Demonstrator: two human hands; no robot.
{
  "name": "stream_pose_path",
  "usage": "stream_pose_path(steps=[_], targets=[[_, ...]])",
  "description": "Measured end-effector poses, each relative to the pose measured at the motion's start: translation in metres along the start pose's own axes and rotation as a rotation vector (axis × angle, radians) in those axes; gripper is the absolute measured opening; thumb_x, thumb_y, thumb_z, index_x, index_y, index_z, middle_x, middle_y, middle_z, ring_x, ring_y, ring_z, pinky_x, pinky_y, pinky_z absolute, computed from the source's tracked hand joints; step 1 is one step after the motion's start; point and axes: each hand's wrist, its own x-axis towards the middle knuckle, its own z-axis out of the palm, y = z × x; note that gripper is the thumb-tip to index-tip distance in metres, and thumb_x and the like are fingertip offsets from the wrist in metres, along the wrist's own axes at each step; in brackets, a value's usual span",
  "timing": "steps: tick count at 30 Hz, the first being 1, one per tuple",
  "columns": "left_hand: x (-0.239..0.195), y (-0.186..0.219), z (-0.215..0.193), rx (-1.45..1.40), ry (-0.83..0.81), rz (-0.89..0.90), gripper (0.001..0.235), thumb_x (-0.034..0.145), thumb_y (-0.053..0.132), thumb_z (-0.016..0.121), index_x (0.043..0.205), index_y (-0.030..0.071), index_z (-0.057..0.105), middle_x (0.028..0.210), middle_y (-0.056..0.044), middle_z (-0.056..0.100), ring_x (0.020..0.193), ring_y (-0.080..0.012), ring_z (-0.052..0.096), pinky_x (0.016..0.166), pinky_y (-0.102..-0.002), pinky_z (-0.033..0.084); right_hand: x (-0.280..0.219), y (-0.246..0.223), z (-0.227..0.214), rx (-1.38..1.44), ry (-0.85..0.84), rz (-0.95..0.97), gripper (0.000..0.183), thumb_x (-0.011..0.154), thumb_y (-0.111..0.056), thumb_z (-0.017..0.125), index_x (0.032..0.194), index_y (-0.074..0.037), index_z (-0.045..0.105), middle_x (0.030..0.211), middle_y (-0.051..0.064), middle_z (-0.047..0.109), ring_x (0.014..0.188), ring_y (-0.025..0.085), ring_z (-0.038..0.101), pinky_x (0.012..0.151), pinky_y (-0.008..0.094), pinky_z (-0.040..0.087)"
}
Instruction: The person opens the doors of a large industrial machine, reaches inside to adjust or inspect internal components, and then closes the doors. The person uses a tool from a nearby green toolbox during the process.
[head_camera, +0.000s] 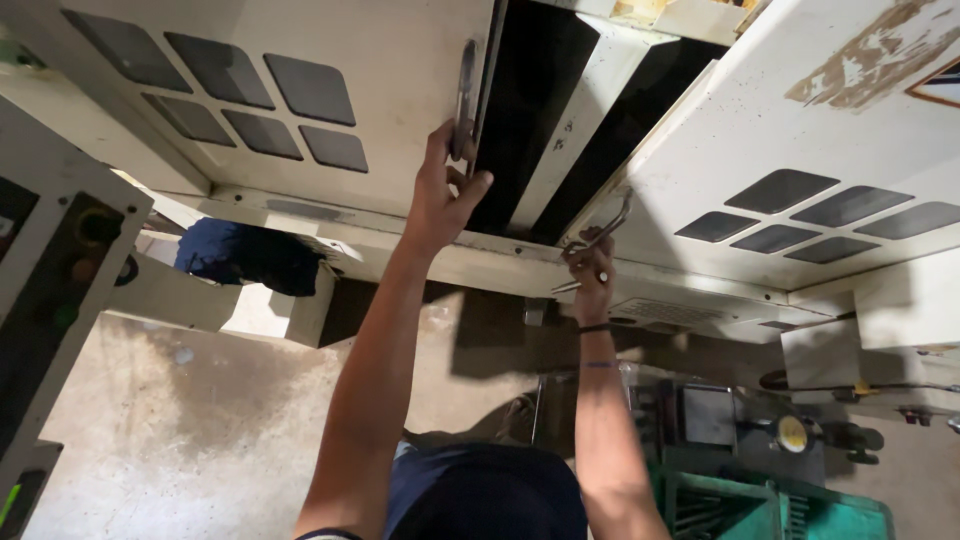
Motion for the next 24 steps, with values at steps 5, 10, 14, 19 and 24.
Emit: stream_pose_path(steps=[5,10,14,19,24], targets=[[0.001,0.0,0.001,0.023,0.004,-0.032,0.066,0.093,-0.001,0.071,0.15,0.002,0.038,0.115,-0.006,0.055,0.092,-0.014,0.059,0.066,-0.027,0.052,0.001,-0.002,0.002,0.174,0.108,0.146,0.022,0.091,0.005,0.054,0.109,-0.002,0.066,0.11,0.016,0.049,0.09,0.022,0.057,0.09,0.039,0.054],[0.001,-0.006,0.001,0.024,0.006,0.064,0.067,0.094,-0.002,0.071,0.151,0.002,0.036,0.117,-0.007,0.054,0.103,-0.0158,0.058,0.068,-0.027,0.052,0.0,0.005,-0.003,-0.076,0.02,-0.029,0.018,0.086,0.005,0.05,0.101,-0.002,0.058,0.131,0.006,0.054,0.096,0.016,0.059,0.088,0.037,0.055],[0.0,-0.01,0.001,0.005,0.002,-0.022,0.066,0.094,-0.001,0.072,0.151,0.002,0.037,0.116,-0.005,0.056,0.098,-0.014,0.06,0.068,-0.027,0.051,-0.002,0.015,-0.015,0.022,0.001,0.024,0.038,0.096,0.003,0.053,0.133,0.004,0.061,0.123,0.007,0.054,0.082,0.014,0.054,0.088,0.035,0.052],[-0.001,-0.014,0.004,-0.002,0.023,0.04,0.066,0.095,-0.003,0.071,0.151,0.001,0.037,0.116,-0.006,0.055,0.101,-0.015,0.059,0.071,-0.028,0.05,0.001,0.02,-0.023,-0.112,-0.095,-0.109,0.015,0.109,-0.012,0.056,0.101,-0.002,0.063,0.15,0.006,0.049,0.106,0.02,0.057,0.082,0.034,0.05],[-0.001,-0.018,0.007,-0.013,0.055,0.058,0.064,0.095,-0.004,0.07,0.149,0.001,0.036,0.116,-0.007,0.054,0.099,-0.0142,0.059,0.069,-0.026,0.05,0.002,0.023,-0.031,0.028,-0.059,0.069,0.021,0.095,-0.011,0.064,0.114,-0.002,0.063,0.149,0.002,0.042,0.118,0.017,0.056,0.085,0.032,0.051]])
